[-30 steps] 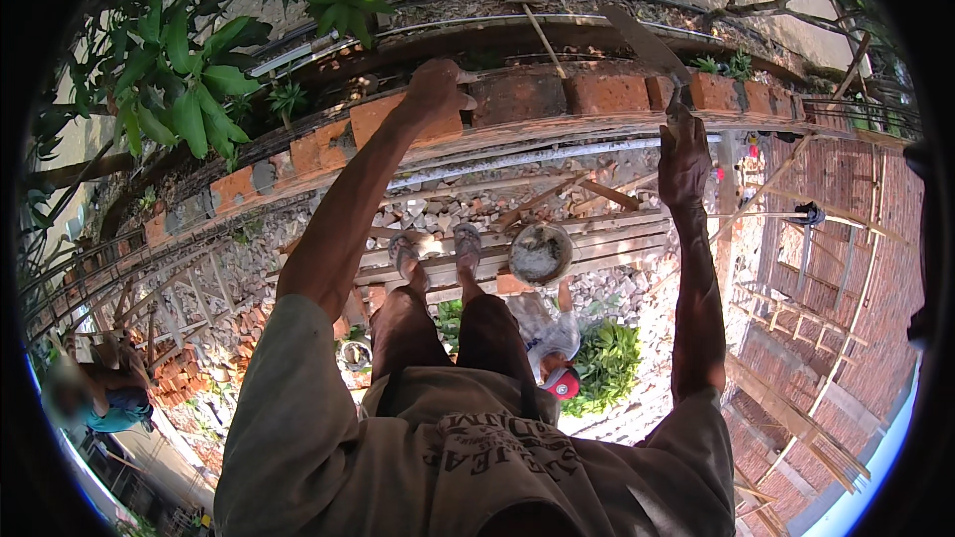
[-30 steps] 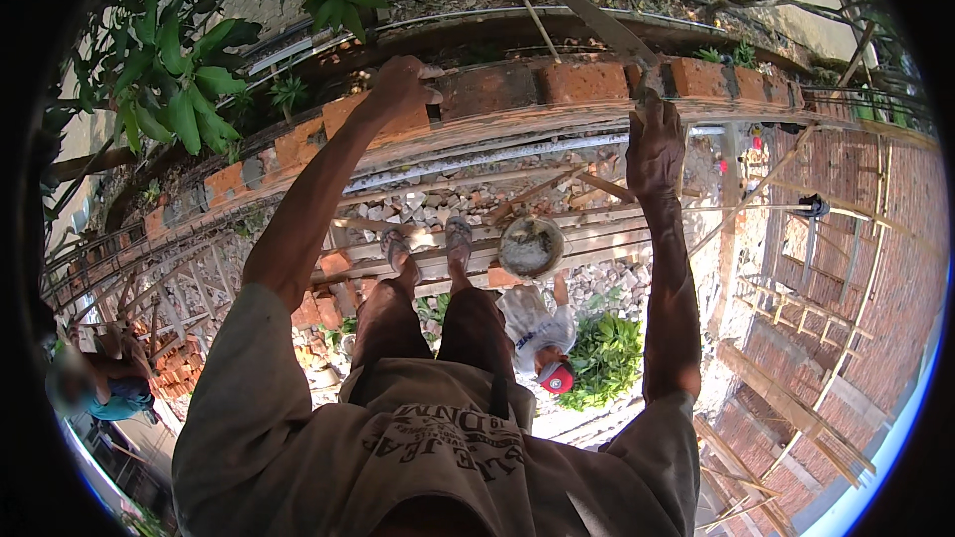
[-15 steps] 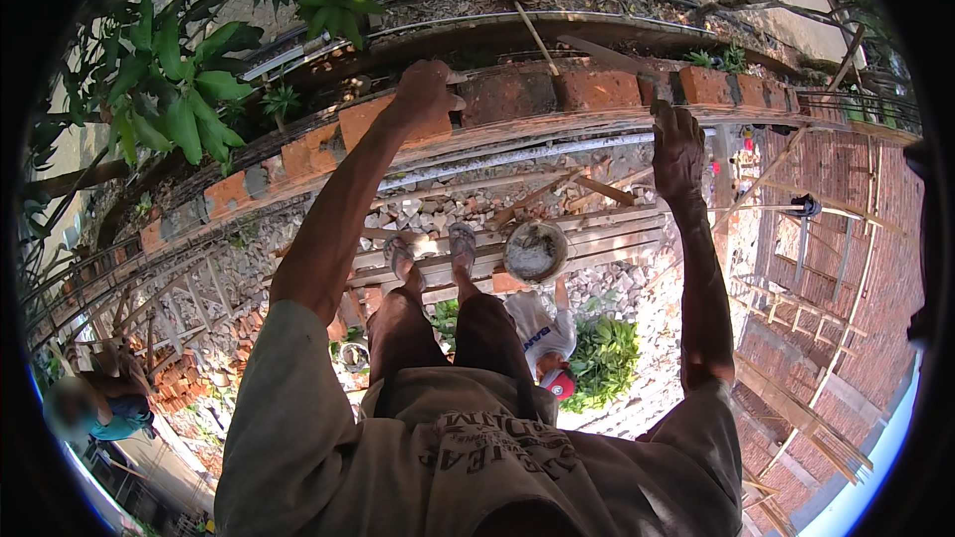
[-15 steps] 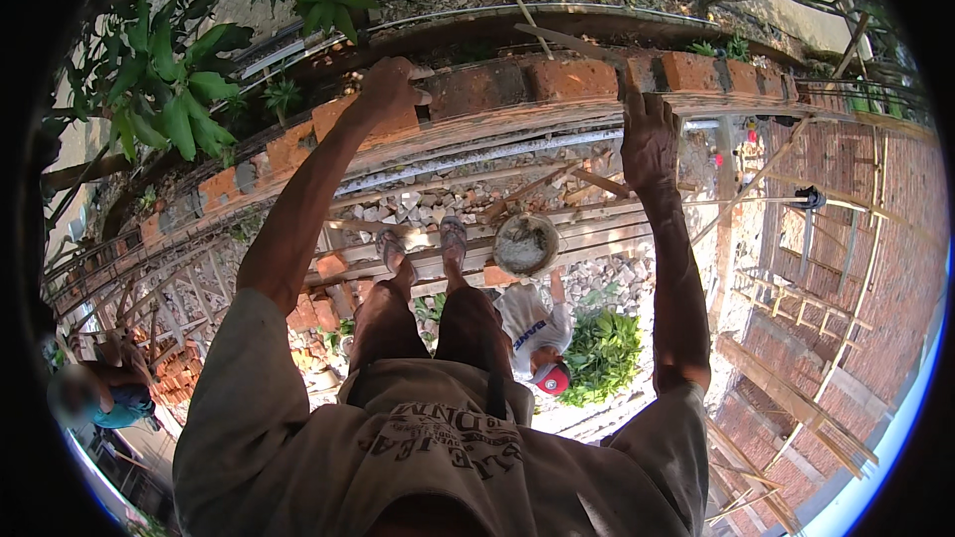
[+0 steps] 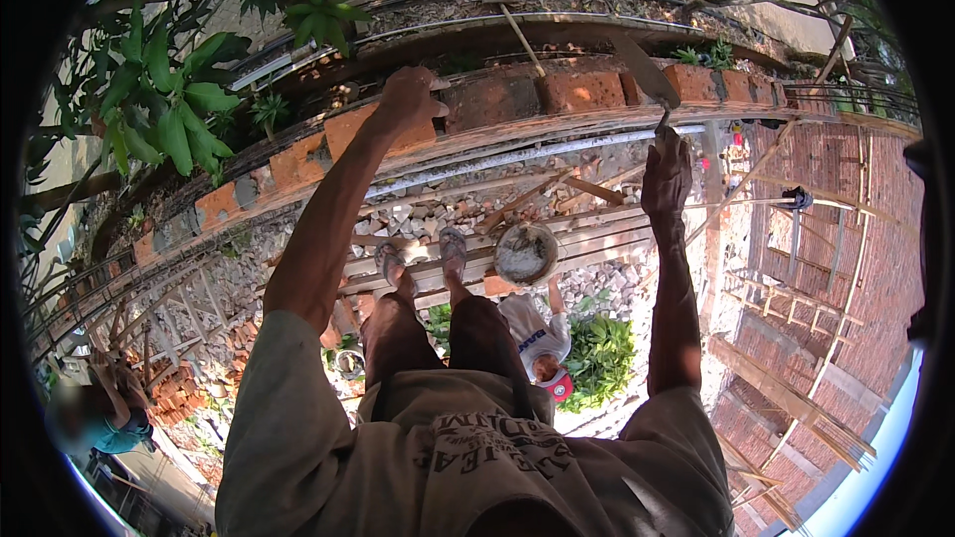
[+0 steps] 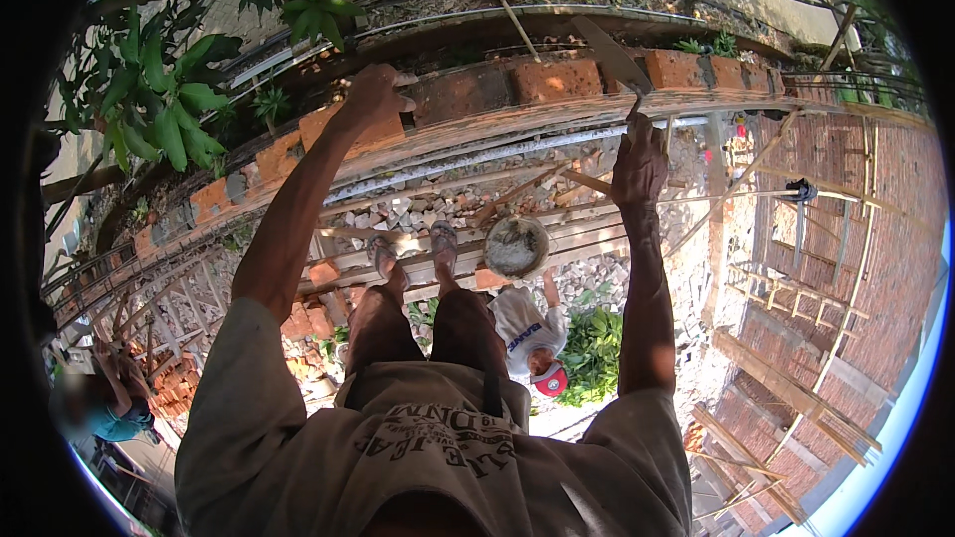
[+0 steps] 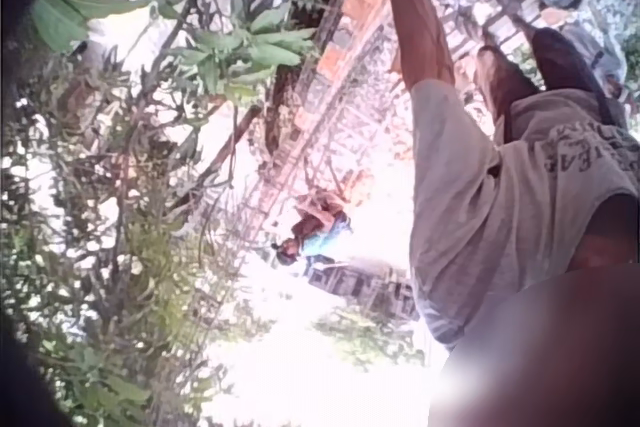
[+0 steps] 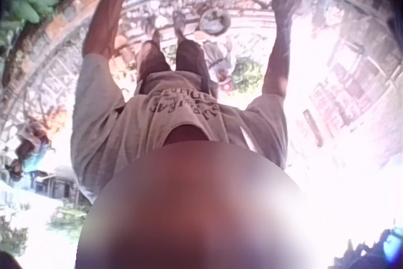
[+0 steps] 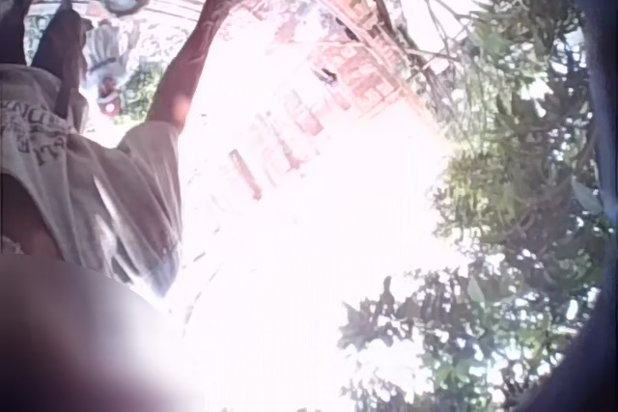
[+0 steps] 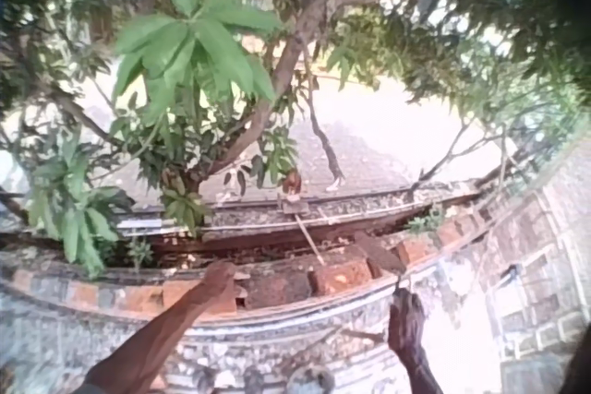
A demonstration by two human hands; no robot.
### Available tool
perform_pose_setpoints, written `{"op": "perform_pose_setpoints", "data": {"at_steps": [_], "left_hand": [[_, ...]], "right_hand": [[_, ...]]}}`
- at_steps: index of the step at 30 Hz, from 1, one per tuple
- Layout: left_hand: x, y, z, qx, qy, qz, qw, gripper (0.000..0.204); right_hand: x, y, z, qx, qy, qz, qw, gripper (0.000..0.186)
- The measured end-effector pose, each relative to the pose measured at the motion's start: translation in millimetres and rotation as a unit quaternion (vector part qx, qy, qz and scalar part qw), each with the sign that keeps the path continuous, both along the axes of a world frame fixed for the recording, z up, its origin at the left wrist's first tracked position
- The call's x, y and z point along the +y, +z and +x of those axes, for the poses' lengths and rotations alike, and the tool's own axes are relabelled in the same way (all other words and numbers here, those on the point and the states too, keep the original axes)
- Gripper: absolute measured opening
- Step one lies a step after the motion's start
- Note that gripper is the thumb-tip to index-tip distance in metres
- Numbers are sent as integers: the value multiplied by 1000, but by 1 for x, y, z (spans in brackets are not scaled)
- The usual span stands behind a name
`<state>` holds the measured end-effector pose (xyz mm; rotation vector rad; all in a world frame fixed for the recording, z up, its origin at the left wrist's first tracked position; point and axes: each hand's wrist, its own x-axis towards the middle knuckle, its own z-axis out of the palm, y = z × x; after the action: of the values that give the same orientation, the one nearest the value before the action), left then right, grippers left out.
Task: The person scoops mortar from a bucket and applies it to a brick wall using a trowel. They place bricks onto the mortar, tap them into position, and scrape off excess mortar. The person repeats this process to build up the wall.
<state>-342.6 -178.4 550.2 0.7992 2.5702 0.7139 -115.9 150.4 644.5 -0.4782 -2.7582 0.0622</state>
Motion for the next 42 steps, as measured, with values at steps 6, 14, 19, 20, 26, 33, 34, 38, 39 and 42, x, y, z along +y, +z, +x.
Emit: {"op": "perform_pose_setpoints", "data": {"at_steps": [6, 14, 19, 20, 26, 33, 34, 38, 39, 42], "left_hand": [[-1, -8, 1, 15, 9, 15, 1000, 48], [1, -6, 1, 0, -19, -60, 998, 58], [-9, 32, 37, 202, 87, 159, 962, 54], [-16, 44, 49, 232, 114, 168, 951, 52], [-92, 62, 180, 171, 188, 188, 949, 35], [-255, -68, 360, -217, 247, -133, 935, 36], [-281, -84, 388, -183, 212, -182, 943, 38], [-346, -117, 477, -294, 321, -182, 882, 36], [-352, -118, 489, -401, 434, -11, 807, 41], [-348, -115, 510, -391, 536, 2, 748, 38]], "right_hand": [[-68, -96, 30, 208, -322, -529, 757, 28], [-142, -172, 56, 81, -226, -503, 830, 19], [-121, -180, 65, 93, -9, -61, 994, 17], [-118, -180, 67, 97, 20, -27, 995, 17], [-115, -132, 63, 206, -224, -573, 760, 28], [-85, -12, -29, 238, -27, -695, 678, 25], [-86, -5, -46, 269, 60, -709, 649, 24], [-99, -9, -103, 301, 196, -667, 653, 29], [-100, -16, -111, 246, 213, -667, 670, 31], [-114, -47, -140, 176, 242, -674, 675, 29]]}}
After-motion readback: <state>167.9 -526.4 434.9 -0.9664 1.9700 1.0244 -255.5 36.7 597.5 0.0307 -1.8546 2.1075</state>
